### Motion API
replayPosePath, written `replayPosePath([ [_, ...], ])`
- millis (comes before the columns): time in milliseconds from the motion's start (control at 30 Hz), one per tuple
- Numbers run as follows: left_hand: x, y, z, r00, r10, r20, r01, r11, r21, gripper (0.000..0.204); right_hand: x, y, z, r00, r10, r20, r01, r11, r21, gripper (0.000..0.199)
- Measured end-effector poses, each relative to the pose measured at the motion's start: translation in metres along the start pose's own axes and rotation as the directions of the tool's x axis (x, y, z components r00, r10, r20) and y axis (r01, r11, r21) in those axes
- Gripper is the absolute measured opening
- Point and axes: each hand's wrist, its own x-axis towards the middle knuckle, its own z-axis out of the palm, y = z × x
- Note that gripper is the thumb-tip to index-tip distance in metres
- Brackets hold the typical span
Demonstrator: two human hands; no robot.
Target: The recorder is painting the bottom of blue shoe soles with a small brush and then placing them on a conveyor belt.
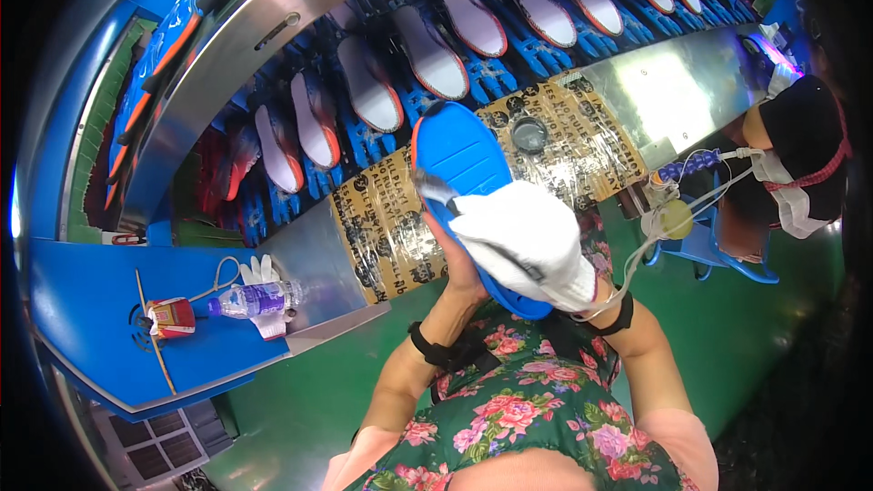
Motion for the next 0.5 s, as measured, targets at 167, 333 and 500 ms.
replayPosePath([
  [167, -0.004, 0.008, 0.025, 0.984, 0.105, -0.145, -0.019, 0.865, 0.502, 0.102, 0.002, 0.019, -0.016, 0.996, 0.022, -0.085, -0.024, 1.000, -0.016, 0.033],
  [333, 0.001, 0.017, 0.017, 0.946, 0.158, -0.284, 0.012, 0.857, 0.516, 0.104, -0.011, 0.006, 0.004, 0.999, -0.034, 0.033, 0.033, 0.999, 0.023, 0.028],
  [500, 0.007, 0.023, 0.012, 0.963, 0.187, -0.197, -0.066, 0.864, 0.499, 0.103, -0.009, 0.022, -0.005, 0.985, 0.148, -0.086, -0.132, 0.978, 0.162, 0.024],
])
